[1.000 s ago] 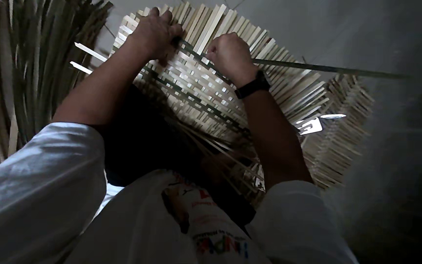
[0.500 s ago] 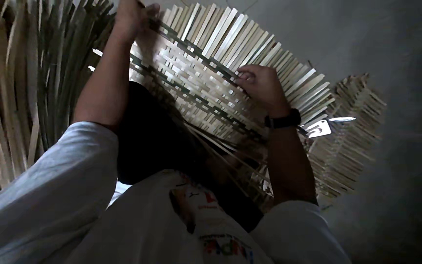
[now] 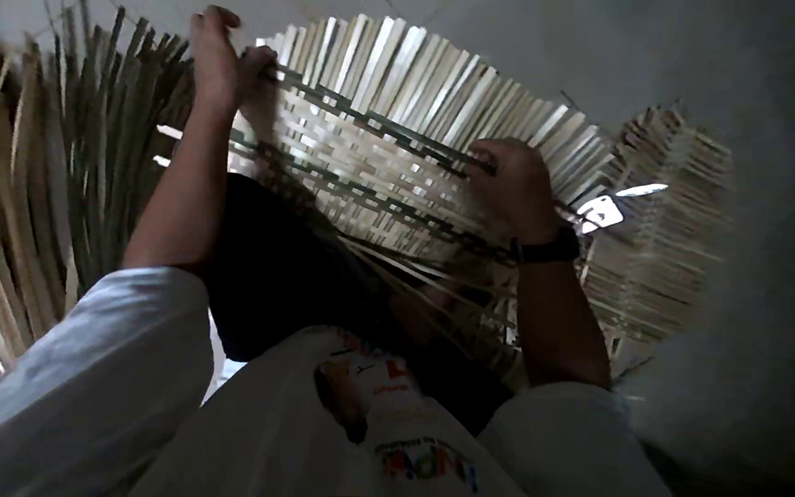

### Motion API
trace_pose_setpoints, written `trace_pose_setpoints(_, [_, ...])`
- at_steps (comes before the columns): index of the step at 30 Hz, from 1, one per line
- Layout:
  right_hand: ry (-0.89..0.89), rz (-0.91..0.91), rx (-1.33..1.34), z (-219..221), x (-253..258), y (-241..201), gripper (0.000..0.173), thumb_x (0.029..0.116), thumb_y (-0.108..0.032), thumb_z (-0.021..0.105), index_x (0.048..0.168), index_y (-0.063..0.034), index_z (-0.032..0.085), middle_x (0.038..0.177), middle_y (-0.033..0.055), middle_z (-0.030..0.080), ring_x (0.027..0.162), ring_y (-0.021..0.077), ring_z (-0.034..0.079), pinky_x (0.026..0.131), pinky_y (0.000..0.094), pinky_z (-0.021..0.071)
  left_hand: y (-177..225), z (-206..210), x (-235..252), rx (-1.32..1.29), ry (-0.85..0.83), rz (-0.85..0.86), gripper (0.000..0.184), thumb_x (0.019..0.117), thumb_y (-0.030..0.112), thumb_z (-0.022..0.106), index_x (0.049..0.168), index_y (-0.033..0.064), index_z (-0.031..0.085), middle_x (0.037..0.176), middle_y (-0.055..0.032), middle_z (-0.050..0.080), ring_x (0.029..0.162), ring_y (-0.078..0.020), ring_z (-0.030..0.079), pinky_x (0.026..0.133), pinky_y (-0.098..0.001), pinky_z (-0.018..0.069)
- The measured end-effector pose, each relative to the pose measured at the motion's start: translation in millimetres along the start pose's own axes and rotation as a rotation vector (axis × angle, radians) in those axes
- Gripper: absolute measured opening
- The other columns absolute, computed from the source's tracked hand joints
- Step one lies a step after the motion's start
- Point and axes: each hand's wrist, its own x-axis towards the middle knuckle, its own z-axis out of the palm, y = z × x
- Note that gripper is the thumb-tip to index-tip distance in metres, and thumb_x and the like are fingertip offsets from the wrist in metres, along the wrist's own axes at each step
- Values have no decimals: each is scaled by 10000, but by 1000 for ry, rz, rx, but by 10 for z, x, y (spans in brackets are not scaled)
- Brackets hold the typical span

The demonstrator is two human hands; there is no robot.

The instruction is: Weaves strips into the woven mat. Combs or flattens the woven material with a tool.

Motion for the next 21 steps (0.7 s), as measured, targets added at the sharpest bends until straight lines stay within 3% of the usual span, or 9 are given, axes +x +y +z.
trace_pose_setpoints(2, [136,-23,-119,-165,-27,-123,345,1031,-206,585,1318,-34,671,1275,263,653,1201,466,612,1023,663,432,447,106,-253,75,5,214,751,916,372,752,1463,-55,466,1479,-337,452,1387,-458,452,1162,-551,364])
trace_pose_setpoints(4, [286,-137,-213,-276,48,-321,321,1040,-189,535,1273,-39,697,1296,252,659,1248,478,585,1079,681,346,922,448,-571,62,-169,512,798,884,349,794,1491,-37,447,1499,-299,466,1414,-425,445,1189,-521,349])
trace_pose_setpoints(6, [415,-294,-224,-382,184,-552,281,1023,-111,548,1236,-70,727,1218,229,698,1156,463,638,1033,679,382,1247,859,-658,21,-363,696,768,909,306,780,1509,-30,437,1515,-254,480,1433,-381,443,1208,-488,331])
trace_pose_setpoints(7, [459,-371,-214,-437,241,-649,287,1003,-56,557,1227,-74,735,1161,230,713,1083,460,664,953,656,442,1371,1015,-612,-20,-412,681,682,952,245,729,1501,-43,444,1495,-240,513,1406,-348,488,1195,-463,356])
trace_pose_setpoints(9, [498,-453,-180,-473,326,-692,317,991,-6,549,1220,-103,746,1090,203,728,995,418,696,849,569,526,1492,1245,-403,-154,-445,449,491,1049,181,549,1480,-41,472,1399,-216,601,1279,-262,602,1108,-402,451])
trace_pose_setpoints(12, [387,-266,108,-384,413,-434,322,1035,-98,527,1308,-80,696,1272,190,680,1195,336,642,1042,459,493,1458,1478,-72,-374,-480,-9,429,1112,328,413,1364,13,555,1173,-116,638,1002,-145,634,899,-339,535])
trace_pose_setpoints(15, [281,-59,679,-84,599,-63,462,1020,-58,546,1467,51,495,1475,229,539,1321,257,577,1099,341,473,1472,1429,-41,-471,-510,-159,471,1114,432,361,1275,60,601,966,-20,627,811,-96,611,756,-302,536])
trace_pose_setpoints(18, [233,145,922,201,841,128,565,1025,-128,578,1534,38,395,1437,254,553,1271,305,598,1055,441,506,1543,1296,-124,-620,-514,-216,453,1114,484,307,1049,129,582,790,55,597,673,-69,604,656,-270,551])
trace_pose_setpoints(21, [172,281,951,277,967,148,676,999,-199,653,1562,30,357,1488,258,515,1373,341,519,1143,499,423,1522,1184,-209,-620,-603,-167,502,1119,489,242,1055,126,583,862,49,648,763,-74,649,739,-279,568])
